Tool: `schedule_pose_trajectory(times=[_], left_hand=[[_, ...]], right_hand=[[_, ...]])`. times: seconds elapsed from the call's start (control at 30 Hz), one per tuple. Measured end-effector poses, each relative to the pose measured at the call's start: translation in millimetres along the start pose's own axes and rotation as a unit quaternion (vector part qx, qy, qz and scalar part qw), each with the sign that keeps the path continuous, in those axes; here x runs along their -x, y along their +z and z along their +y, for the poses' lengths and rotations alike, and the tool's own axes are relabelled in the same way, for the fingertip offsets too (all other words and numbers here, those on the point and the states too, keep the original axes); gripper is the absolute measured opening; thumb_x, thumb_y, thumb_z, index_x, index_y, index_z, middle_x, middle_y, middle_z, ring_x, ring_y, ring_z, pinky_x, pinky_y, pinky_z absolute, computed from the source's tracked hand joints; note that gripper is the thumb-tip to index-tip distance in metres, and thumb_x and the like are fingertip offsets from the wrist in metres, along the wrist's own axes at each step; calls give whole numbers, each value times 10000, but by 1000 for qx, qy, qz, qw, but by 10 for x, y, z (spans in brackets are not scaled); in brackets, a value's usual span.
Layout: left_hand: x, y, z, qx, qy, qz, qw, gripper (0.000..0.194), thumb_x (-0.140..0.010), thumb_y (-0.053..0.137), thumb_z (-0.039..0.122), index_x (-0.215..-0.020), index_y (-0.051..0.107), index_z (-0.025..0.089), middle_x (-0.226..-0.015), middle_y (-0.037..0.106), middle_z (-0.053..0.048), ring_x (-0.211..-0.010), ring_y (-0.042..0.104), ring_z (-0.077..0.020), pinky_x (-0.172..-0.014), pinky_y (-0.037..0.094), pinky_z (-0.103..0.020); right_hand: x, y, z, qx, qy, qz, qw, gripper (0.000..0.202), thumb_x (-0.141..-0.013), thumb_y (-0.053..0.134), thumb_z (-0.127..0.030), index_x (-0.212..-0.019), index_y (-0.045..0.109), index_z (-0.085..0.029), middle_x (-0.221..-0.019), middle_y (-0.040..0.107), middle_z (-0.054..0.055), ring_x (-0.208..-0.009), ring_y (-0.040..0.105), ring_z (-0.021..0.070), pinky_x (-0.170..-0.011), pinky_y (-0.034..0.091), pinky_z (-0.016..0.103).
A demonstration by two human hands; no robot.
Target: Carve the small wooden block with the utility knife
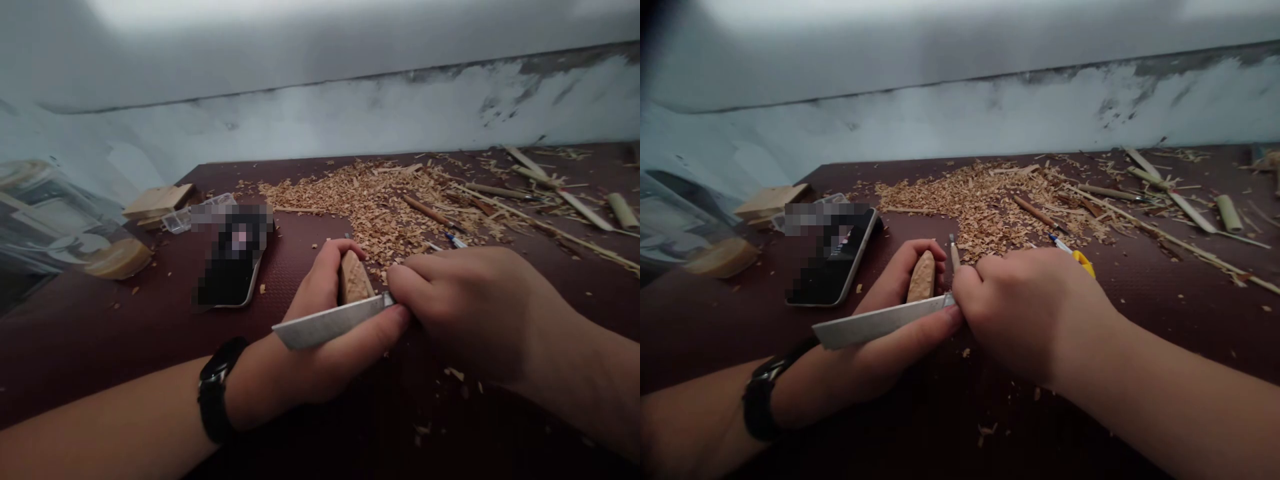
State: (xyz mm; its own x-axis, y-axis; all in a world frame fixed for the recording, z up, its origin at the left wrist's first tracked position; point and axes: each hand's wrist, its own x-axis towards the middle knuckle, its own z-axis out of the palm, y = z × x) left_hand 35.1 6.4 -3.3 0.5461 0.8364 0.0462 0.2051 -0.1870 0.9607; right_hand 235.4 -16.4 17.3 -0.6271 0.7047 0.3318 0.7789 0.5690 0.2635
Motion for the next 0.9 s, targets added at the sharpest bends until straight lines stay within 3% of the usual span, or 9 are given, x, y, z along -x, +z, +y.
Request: schedule_pose_trajectory(times=[0.27,0.37,0.47,0.53,0.6,0.73,0.83,0.9], left_hand=[[54,1,-20,-32,-23,56,998,550,-860,801,507,-1169,435,238,-975,551,13,-805,472,-143,-742,442,-316],[34,33,-34,-11,-23,63,998,540,-836,832,501,-1104,442,239,-906,534,34,-748,455,-124,-684,422,-290],[-5,87,-65,32,14,85,996,482,-864,818,436,-1021,409,237,-836,509,55,-687,450,-104,-623,402,-267],[-23,103,-88,51,35,85,994,434,-906,781,403,-1015,394,239,-807,490,66,-666,449,-97,-598,396,-251],[-25,86,-97,62,25,51,996,420,-924,764,395,-1082,408,238,-825,510,60,-696,477,-105,-610,418,-243],[16,-3,-53,17,-4,6,1000,612,-895,787,451,-1344,447,211,-1101,635,-42,-956,602,-191,-835,525,-325],[64,-21,2,-7,-13,2,1000,726,-898,769,456,-1494,431,218,-1400,607,-114,-1239,602,-294,-1060,492,-438],[86,4,26,6,-17,7,1000,760,-885,766,438,-1529,420,228,-1468,586,-118,-1314,582,-330,-1104,476,-475]], right_hand=[[24,-24,-69,-9,57,-22,998,216,-635,507,-33,-617,459,-243,-517,548,-12,-391,498,171,-438,202,280],[57,-12,-127,-22,94,-46,994,217,-672,513,-34,-632,479,-245,-549,585,7,-415,544,184,-433,230,281],[88,16,-186,1,119,-28,992,243,-727,481,0,-679,533,-232,-558,593,21,-406,555,193,-419,219,285],[94,29,-191,13,107,-4,994,260,-725,472,20,-676,528,-229,-540,572,15,-390,533,184,-420,213,285],[88,28,-156,-5,73,4,997,223,-742,513,-34,-657,496,-240,-532,549,5,-395,512,175,-436,223,289],[62,-5,-34,-75,40,-43,995,189,-871,527,-317,-698,488,-252,-612,590,19,-454,533,190,-485,265,313],[52,-30,8,-93,29,-68,993,213,-908,469,-335,-714,489,-251,-633,603,18,-484,547,192,-502,256,320],[49,-43,2,-89,23,-76,993,186,-877,488,-318,-705,492,-248,-619,599,13,-483,540,187,-505,238,320]])
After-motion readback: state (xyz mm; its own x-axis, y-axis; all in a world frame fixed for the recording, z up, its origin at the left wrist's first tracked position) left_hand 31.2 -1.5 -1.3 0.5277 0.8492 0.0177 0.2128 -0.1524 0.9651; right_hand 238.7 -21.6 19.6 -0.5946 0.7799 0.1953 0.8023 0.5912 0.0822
